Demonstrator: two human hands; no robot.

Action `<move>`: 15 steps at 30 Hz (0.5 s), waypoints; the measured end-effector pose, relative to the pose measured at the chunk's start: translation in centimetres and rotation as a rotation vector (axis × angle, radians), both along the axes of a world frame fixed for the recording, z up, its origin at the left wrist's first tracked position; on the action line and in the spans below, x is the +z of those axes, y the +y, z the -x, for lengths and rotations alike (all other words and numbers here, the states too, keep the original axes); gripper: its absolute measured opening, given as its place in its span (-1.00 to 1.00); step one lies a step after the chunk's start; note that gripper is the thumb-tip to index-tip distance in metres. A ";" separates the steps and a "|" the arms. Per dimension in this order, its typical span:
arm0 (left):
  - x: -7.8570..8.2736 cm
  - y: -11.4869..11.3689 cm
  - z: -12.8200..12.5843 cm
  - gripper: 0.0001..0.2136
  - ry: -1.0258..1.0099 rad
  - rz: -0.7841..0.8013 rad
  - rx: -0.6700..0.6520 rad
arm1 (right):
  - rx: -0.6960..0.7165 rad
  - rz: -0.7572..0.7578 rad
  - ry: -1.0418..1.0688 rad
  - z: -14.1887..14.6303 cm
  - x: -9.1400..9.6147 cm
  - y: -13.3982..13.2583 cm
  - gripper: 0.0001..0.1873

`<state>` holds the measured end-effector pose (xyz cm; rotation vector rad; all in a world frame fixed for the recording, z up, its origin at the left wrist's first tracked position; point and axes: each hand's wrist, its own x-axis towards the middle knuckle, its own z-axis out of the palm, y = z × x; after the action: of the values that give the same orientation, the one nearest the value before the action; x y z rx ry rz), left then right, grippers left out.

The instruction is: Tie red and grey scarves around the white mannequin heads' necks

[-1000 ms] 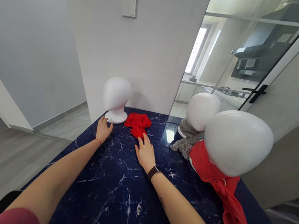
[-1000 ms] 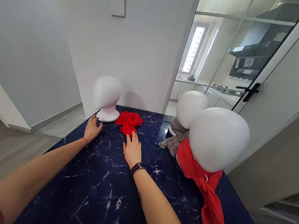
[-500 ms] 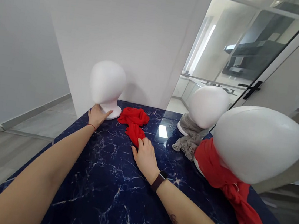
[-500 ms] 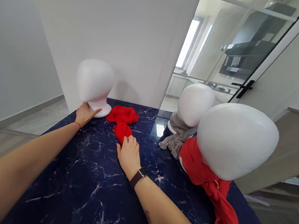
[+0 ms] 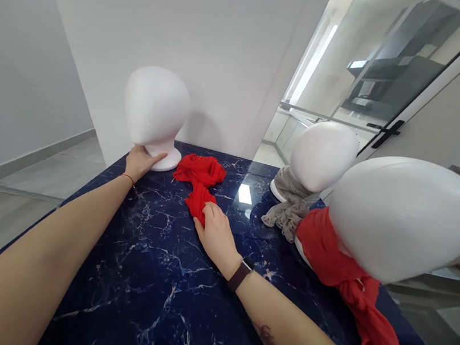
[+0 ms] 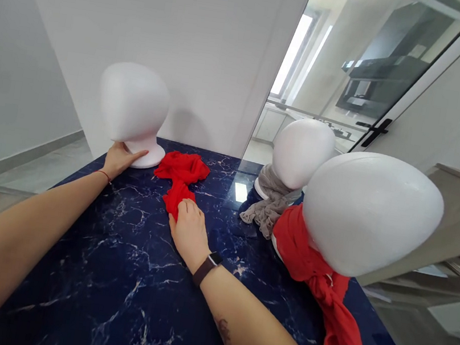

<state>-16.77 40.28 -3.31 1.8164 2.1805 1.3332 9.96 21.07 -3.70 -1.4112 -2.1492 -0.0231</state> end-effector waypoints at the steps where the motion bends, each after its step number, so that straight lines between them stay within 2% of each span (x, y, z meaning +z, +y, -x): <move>1: 0.0 -0.1 -0.1 -0.21 0.011 -0.016 0.007 | -0.002 0.012 -0.006 0.0 0.0 0.0 -0.84; 3: 0.2 -0.6 -0.2 -0.22 0.034 -0.073 0.012 | -0.014 0.020 -0.011 -0.1 0.0 0.0 -0.80; 8: 0.6 -2.5 -0.8 -0.27 0.056 -0.171 0.004 | -0.065 0.000 -0.010 -0.2 0.1 0.1 -0.48; 10: 0.7 -3.5 -1.1 -0.31 0.054 -0.177 0.010 | -0.082 0.009 -0.037 -0.2 0.0 0.2 -0.53; 12: 0.8 -4.7 -1.6 -0.34 0.059 -0.190 0.031 | -0.092 0.014 -0.065 -0.1 -0.1 0.3 -0.66; 15: 0.9 -7.2 -2.6 -0.35 0.074 -0.220 0.073 | -0.104 0.016 -0.077 -0.2 -0.1 0.4 -0.76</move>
<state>-14.17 33.06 -2.38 1.9023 2.2355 1.6040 10.19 21.51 -3.83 -1.5537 -2.1400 -0.1012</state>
